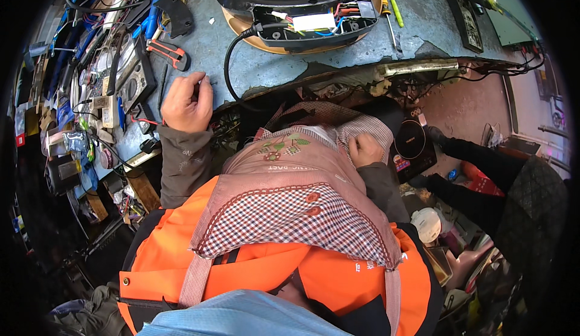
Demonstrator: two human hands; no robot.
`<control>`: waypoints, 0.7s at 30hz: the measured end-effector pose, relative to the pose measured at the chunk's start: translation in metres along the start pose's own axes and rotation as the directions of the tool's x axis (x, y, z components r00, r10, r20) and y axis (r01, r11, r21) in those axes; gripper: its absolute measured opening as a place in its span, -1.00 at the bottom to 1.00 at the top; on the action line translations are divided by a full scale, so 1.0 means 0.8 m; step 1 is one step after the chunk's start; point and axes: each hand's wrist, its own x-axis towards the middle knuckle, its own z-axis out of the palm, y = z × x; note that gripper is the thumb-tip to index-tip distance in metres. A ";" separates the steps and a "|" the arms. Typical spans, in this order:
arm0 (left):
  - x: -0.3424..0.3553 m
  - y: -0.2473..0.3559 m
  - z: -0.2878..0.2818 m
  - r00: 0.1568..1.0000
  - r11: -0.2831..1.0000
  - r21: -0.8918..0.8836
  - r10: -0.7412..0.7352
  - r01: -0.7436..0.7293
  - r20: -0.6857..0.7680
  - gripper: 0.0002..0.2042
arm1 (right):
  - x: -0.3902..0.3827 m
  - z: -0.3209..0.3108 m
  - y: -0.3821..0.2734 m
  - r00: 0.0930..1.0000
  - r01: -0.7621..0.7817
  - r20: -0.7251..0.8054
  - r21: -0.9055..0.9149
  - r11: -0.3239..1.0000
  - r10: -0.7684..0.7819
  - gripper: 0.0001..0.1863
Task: The person uses a multimeter to test electrical continuity on a disassembled circular device. They probe various wires and connectors inside the device's housing, then place the multimeter on the workbench and continue handling the device's internal wiring.
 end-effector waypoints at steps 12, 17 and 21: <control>-0.001 -0.001 0.001 1.000 1.000 -0.001 0.014 -0.014 0.007 -0.89 | -0.003 0.005 0.002 1.000 0.003 -0.027 0.011 1.000 -0.003 -0.73; 0.000 0.001 0.001 0.999 1.000 -0.004 -0.026 0.026 0.019 -0.89 | 0.002 -0.001 -0.007 0.999 -0.024 -0.022 0.006 1.000 0.024 -0.73; -0.001 0.000 0.003 1.000 1.000 0.016 -0.019 0.018 0.018 -0.90 | 0.002 -0.002 -0.007 0.999 -0.016 -0.047 0.008 1.000 0.017 -0.75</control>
